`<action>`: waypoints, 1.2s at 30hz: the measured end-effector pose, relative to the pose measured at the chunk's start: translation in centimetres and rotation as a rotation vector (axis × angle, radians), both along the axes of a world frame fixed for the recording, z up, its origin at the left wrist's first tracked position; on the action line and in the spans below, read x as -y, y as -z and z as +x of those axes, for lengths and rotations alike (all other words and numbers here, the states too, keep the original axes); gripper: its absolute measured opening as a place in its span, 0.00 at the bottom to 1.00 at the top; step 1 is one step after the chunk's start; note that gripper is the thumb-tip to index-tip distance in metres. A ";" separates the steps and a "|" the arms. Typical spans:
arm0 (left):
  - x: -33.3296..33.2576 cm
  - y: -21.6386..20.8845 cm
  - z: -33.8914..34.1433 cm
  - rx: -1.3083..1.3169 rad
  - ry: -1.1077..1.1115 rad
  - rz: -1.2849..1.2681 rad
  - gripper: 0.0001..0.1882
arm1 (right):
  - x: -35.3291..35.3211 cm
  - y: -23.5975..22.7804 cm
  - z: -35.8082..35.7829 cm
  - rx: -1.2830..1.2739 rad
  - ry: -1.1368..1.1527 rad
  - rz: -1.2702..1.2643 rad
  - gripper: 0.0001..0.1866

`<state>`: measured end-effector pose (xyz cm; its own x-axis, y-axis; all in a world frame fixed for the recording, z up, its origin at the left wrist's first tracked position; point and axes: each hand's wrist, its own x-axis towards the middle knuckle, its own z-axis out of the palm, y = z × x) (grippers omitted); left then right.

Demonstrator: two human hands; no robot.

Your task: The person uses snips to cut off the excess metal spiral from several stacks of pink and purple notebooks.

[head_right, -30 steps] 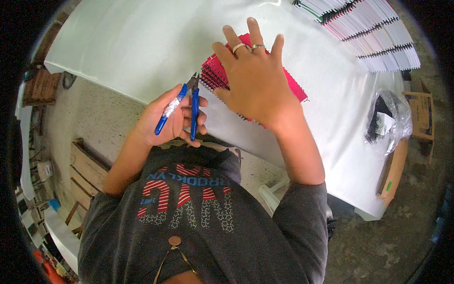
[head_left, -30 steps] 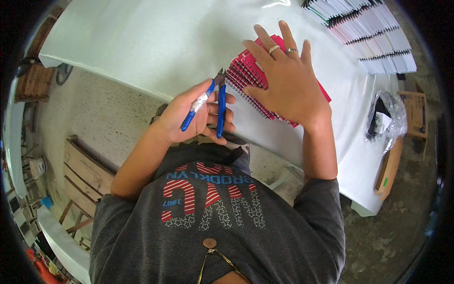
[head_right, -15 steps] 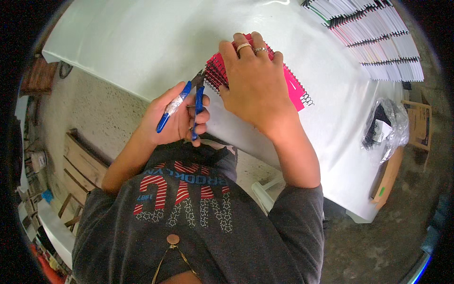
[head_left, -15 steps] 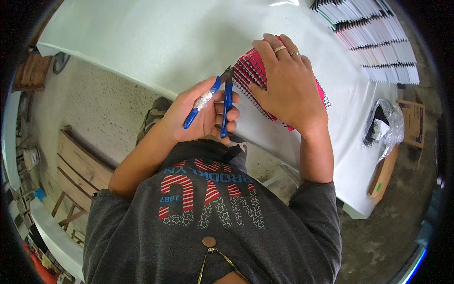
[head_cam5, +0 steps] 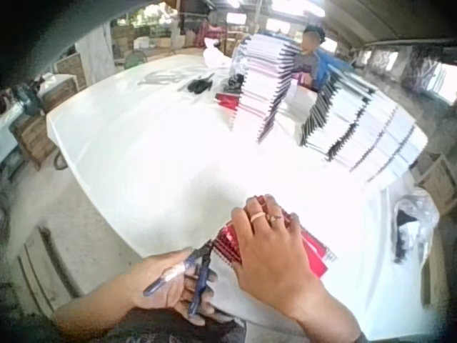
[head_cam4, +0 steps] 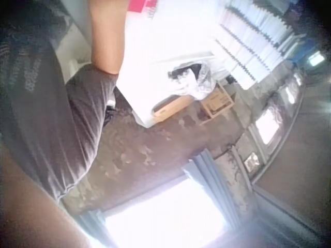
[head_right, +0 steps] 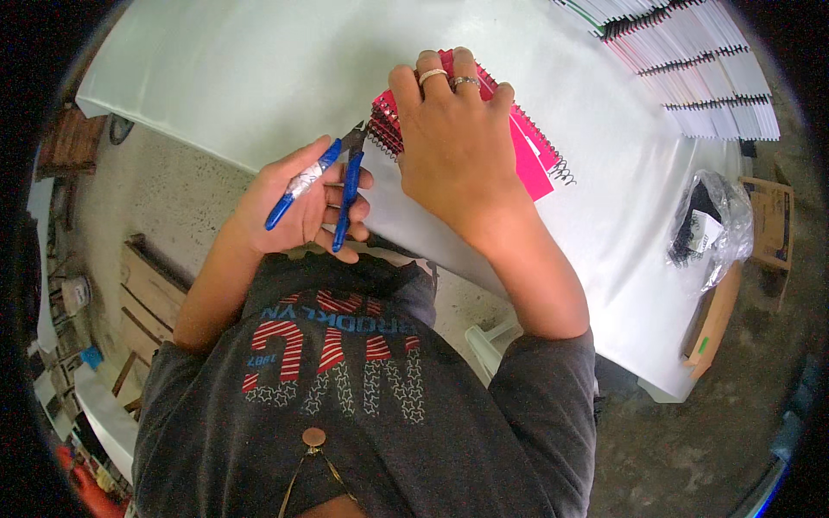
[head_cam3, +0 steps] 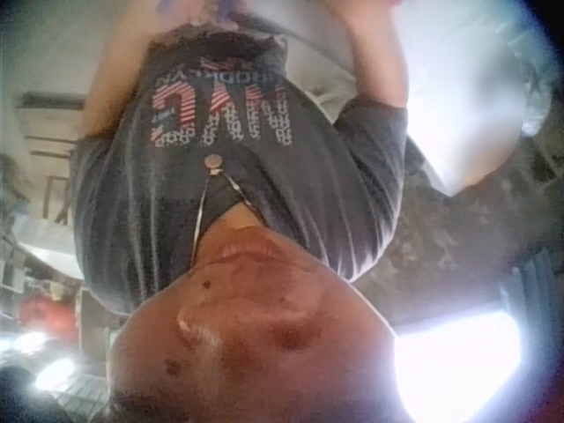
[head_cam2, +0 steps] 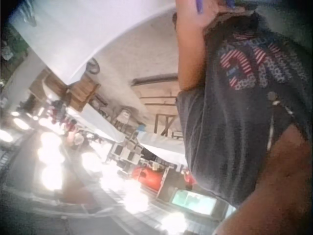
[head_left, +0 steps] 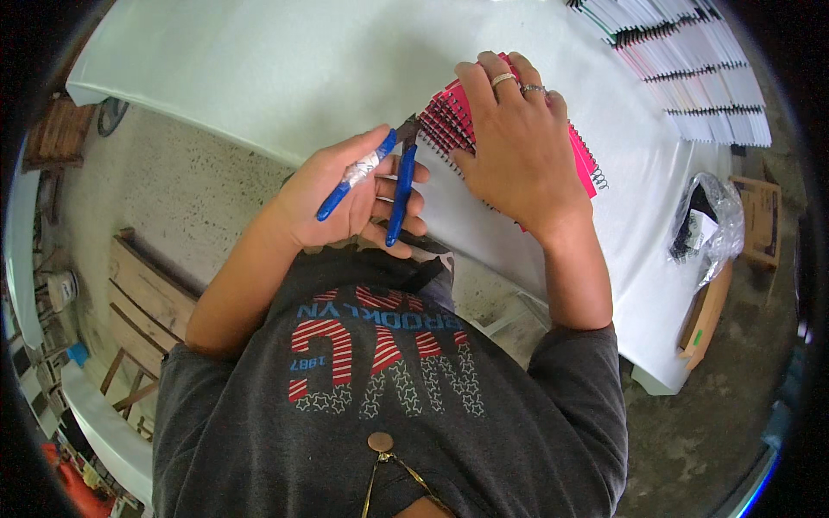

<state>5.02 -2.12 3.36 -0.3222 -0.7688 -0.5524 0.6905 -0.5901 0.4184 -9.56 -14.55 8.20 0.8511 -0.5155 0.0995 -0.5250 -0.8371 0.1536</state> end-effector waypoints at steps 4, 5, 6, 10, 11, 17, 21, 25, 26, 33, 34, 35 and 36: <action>-0.3 1.2 1.0 -0.222 -0.002 -0.007 0.29 | 0.0 -0.1 0.0 0.000 -0.006 0.027 0.36; -0.3 1.6 1.5 -0.220 -0.004 -0.005 0.29 | 0.0 0.0 0.0 0.005 -0.007 0.020 0.35; -0.2 2.0 2.2 -0.171 0.022 -0.052 0.28 | 0.0 0.0 0.0 0.011 -0.009 0.014 0.35; 0.1 -1.5 0.5 0.081 0.064 -0.004 0.29 | 0.1 0.3 -0.2 0.022 -0.009 0.020 0.35; 0.2 -2.3 -0.1 0.158 0.028 0.075 0.29 | 0.1 0.2 -0.1 0.012 -0.005 0.014 0.35; 0.4 0.7 2.7 -0.322 0.125 -0.069 0.31 | 0.0 0.2 -0.1 0.031 -0.020 0.003 0.35; -0.1 0.1 0.2 1.710 0.395 -0.385 0.28 | 0.0 0.2 -0.1 0.027 -0.029 0.007 0.36; 0.8 -1.9 0.3 0.959 0.407 -0.001 0.29 | 0.5 1.5 -0.5 0.165 -0.095 -0.030 0.28; 0.5 -1.4 0.5 0.962 0.406 0.003 0.29 | 0.2 1.7 -0.4 0.170 -0.092 -0.072 0.28; 0.1 0.5 0.6 -0.087 0.028 0.034 0.33 | -0.1 2.1 0.1 0.114 -0.060 -0.203 0.24; 0.2 0.6 0.7 -0.106 0.007 0.043 0.33 | -0.2 1.9 0.1 0.113 -0.061 -0.205 0.24; 0.2 1.6 1.3 -0.105 0.001 0.041 0.33 | -0.4 1.6 0.2 0.089 -0.041 -0.171 0.30; 0.0 2.9 2.3 -0.272 0.059 -0.047 0.32 | -0.6 1.3 0.3 0.067 -0.025 -0.137 0.35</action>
